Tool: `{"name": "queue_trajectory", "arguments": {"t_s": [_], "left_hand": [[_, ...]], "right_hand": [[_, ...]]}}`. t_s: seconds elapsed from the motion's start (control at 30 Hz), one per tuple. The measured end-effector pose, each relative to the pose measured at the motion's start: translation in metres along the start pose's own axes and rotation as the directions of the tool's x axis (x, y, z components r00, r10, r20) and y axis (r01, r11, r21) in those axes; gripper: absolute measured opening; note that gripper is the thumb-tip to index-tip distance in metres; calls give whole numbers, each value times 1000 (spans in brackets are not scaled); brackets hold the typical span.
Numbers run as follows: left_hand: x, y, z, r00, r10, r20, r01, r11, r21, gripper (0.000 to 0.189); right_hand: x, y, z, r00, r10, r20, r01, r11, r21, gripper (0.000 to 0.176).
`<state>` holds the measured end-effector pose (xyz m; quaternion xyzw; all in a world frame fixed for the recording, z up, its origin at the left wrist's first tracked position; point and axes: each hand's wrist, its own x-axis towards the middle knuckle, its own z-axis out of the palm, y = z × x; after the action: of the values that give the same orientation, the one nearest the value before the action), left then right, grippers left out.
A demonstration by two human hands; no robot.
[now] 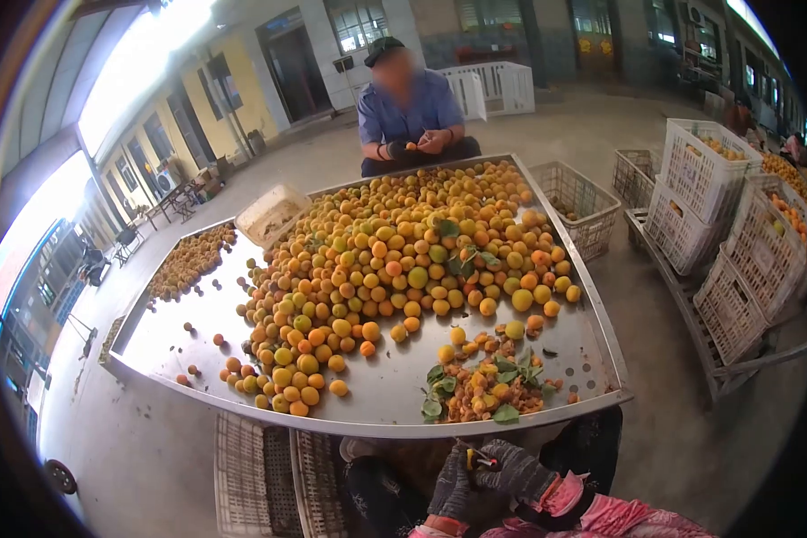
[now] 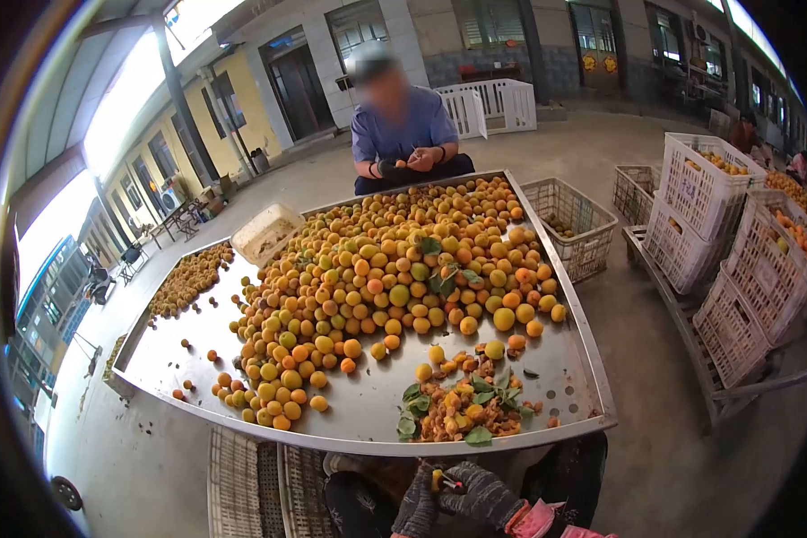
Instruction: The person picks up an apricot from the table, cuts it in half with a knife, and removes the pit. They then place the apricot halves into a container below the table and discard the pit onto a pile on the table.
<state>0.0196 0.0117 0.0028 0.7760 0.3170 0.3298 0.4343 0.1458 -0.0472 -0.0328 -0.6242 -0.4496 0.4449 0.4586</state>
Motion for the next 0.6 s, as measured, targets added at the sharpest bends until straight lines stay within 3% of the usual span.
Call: {"name": "queue_trajectory", "arguments": {"t_s": [0.03, 0.07, 0.1, 0.13, 0.17, 0.2, 0.23, 0.3, 0.33, 0.37, 0.4, 0.43, 0.5, 0.53, 0.6], "left_hand": [[-3, -19, 8, 972, -228, 52, 234, 948, -214, 23], [-6, -42, 19, 893, -424, 153, 448, 798, -403, 22], [-7, -78, 38, 616, -650, 446, 631, 68, -772, 20], [-1, -49, 26, 619, -646, 447, 631, 70, -772, 20], [5, 4, 2, 906, -387, 171, 419, 765, -490, 22], [5, 32, -11, 989, 73, 129, -80, 995, 56, 25], [5, 15, -5, 989, 60, 134, -67, 996, 51, 25], [-3, -31, 12, 967, -179, 182, 217, 951, -219, 43], [-14, -42, 12, 969, -88, 230, 85, 996, 26, 46], [-22, -55, 19, 943, -267, 197, 313, 914, -259, 40], [-24, -65, 25, 882, -425, 202, 464, 717, -520, 35], [-20, -61, 22, 892, -411, 190, 447, 729, -519, 35], [-11, -48, 14, 920, -364, 147, 380, 920, -99, 31], [-5, -47, 12, 924, -357, 134, 371, 923, -99, 31], [-3, -45, 7, 767, -633, 105, 617, 683, -392, 32]], "right_hand": [[14, 34, 3, 995, -14, 104, 25, 994, -109, 37], [12, 9, -4, 995, -23, 100, 35, 993, -115, 37], [3, -37, -12, 995, 22, 96, -12, 995, -103, 32], [-2, -61, -17, 993, 72, 95, -63, 994, -91, 28], [-2, -48, -15, 993, 77, 94, -68, 993, -92, 28], [-1, -23, -12, 999, -14, 47, 23, 977, -212, 33], [2, -4, -10, 994, -107, 13, 105, 937, -332, 38], [6, 12, -5, 993, -120, -9, 115, 965, -234, 38], [2, 16, -1, 987, -154, -44, 147, 980, -136, 39], [1, 2, -8, 994, -106, -2, 103, 973, -208, 38], [-1, 9, -2, 994, -111, -3, 108, 974, -200, 38], [1, 19, 1, 997, -78, -24, 72, 975, -210, 36], [4, 6, -1, 998, 3, -61, -17, 972, -234, 32], [8, 5, -2, 998, -10, -55, -3, 971, -237, 32], [6, 13, 3, 983, 23, -185, -16, 999, 39, 31]]}}
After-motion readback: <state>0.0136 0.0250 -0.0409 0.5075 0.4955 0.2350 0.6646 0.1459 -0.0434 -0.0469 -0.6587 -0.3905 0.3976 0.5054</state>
